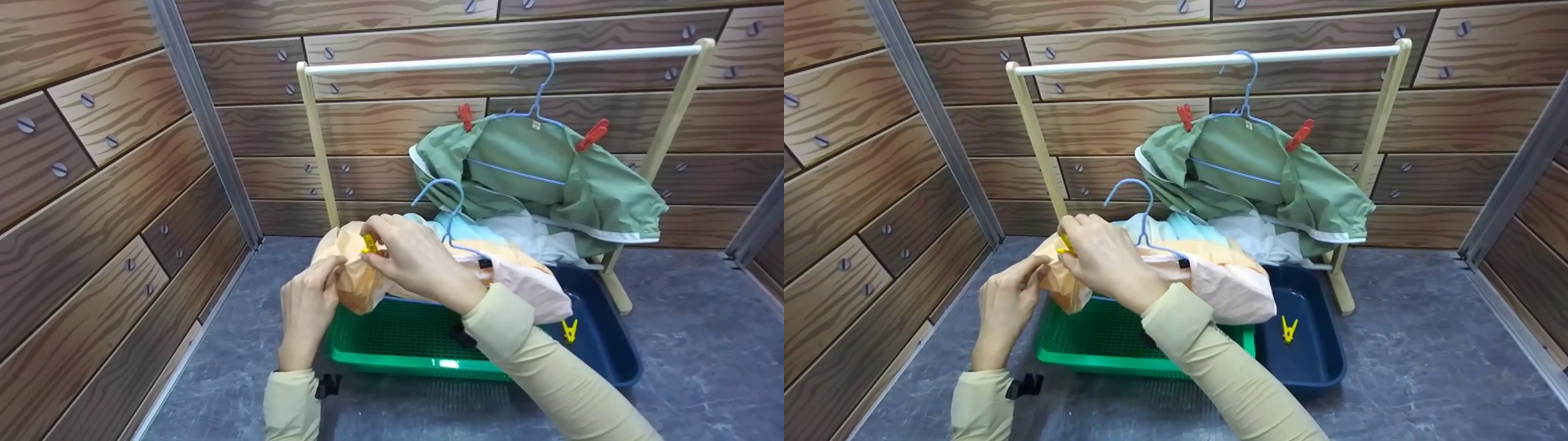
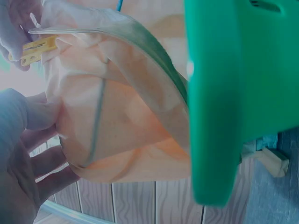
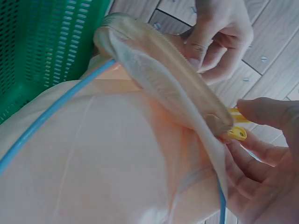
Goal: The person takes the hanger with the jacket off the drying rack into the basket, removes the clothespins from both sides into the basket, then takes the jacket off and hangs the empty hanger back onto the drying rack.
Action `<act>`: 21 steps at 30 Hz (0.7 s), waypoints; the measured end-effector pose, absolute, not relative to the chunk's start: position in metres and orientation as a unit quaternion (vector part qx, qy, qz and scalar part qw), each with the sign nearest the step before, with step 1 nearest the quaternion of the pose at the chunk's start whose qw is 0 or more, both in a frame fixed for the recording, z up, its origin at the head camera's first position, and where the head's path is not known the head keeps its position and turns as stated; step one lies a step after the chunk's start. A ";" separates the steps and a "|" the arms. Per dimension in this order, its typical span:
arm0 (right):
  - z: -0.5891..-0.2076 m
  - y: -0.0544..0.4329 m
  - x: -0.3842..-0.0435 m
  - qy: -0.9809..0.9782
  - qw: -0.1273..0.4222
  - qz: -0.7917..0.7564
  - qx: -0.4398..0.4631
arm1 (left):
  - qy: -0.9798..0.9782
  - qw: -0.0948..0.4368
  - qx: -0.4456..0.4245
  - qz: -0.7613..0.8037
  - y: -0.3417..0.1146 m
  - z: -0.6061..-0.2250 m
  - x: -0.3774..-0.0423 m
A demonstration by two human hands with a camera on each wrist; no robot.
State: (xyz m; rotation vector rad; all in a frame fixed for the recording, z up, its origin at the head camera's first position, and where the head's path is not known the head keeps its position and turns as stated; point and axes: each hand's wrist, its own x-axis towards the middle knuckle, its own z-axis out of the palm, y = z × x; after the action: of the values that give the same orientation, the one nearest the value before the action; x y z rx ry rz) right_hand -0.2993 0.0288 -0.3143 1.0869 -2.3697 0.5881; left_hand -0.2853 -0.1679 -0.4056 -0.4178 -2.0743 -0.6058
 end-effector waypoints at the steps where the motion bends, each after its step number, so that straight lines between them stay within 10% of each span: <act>1: -0.315 0.030 -0.299 -0.859 0.239 0.213 0.399 | -0.838 0.455 -0.171 -0.249 -0.167 -0.405 -0.285; 21: -0.325 0.060 -0.280 -0.728 0.298 0.405 0.466 | -0.822 0.456 -0.158 -0.304 -0.168 -0.409 -0.289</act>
State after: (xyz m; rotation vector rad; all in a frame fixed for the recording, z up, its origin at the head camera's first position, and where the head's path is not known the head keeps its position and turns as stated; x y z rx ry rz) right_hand -0.2803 0.0597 -0.3248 1.2393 -1.9338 1.0749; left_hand -0.2886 -0.1676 -0.4090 -0.3901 -2.0263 -0.7489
